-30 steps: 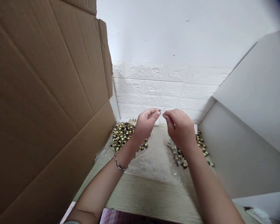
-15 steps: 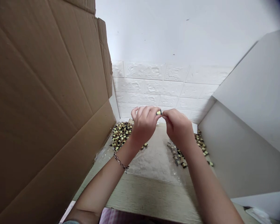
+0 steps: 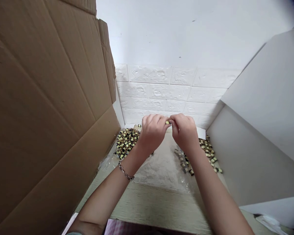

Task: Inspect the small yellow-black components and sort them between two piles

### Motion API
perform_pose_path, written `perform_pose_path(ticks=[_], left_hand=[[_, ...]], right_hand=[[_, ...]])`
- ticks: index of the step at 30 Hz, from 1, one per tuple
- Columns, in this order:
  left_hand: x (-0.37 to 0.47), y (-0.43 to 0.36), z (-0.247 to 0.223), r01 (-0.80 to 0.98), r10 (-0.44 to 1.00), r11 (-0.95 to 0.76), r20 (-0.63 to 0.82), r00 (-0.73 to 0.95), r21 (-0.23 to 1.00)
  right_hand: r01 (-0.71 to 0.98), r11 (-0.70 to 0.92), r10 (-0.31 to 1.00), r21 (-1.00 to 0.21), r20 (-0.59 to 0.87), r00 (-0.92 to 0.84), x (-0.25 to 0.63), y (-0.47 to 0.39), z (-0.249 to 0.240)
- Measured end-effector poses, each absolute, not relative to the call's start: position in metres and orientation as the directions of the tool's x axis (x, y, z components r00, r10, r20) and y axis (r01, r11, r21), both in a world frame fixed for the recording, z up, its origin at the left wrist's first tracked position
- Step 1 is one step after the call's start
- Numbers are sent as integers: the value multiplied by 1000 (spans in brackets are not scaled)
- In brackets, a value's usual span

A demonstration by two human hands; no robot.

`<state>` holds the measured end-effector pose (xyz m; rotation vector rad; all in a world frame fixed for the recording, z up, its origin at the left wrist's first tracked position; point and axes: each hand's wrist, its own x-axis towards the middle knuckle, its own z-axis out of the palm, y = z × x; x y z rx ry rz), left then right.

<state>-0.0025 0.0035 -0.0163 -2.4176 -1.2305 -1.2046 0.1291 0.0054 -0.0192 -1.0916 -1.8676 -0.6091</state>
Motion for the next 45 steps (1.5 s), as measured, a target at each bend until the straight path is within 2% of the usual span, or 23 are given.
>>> perform_pose_path(ticks=[3, 6, 8, 10, 22, 27, 33, 38, 45], left_hand=[[-3, 6, -14, 552, 703, -677, 649, 291, 487], [-4, 11, -12, 272, 796, -601, 530, 293, 752], [-5, 14, -11, 87, 825, -502, 446, 347, 861], [-6, 17, -11, -45, 833, -404, 388, 394, 914], [-7, 22, -14, -305, 883, -36, 173, 437, 952], [-7, 22, -13, -340, 881, -29, 185, 436, 940], [-8, 20, -12, -347, 885, -2, 163, 436, 938], [-8, 20, -13, -359, 885, 23, 148, 442, 933], [-7, 23, -17, -301, 856, -108, 243, 457, 947]], right_hand=[[855, 513, 428, -82, 887, -172, 127, 6, -21], [850, 510, 419, -133, 901, -110, 126, 5, -20], [852, 502, 420, -145, 903, -94, 127, 5, -20], [854, 501, 421, -142, 902, -97, 127, 5, -20], [805, 578, 388, -135, 913, -126, 125, 2, -18], [807, 577, 340, -124, 935, -100, 123, 0, -18], [800, 589, 347, -109, 929, -129, 121, -2, -17], [833, 550, 325, -56, 933, -152, 120, -3, -16], [877, 474, 455, -75, 874, -171, 121, -7, -13]])
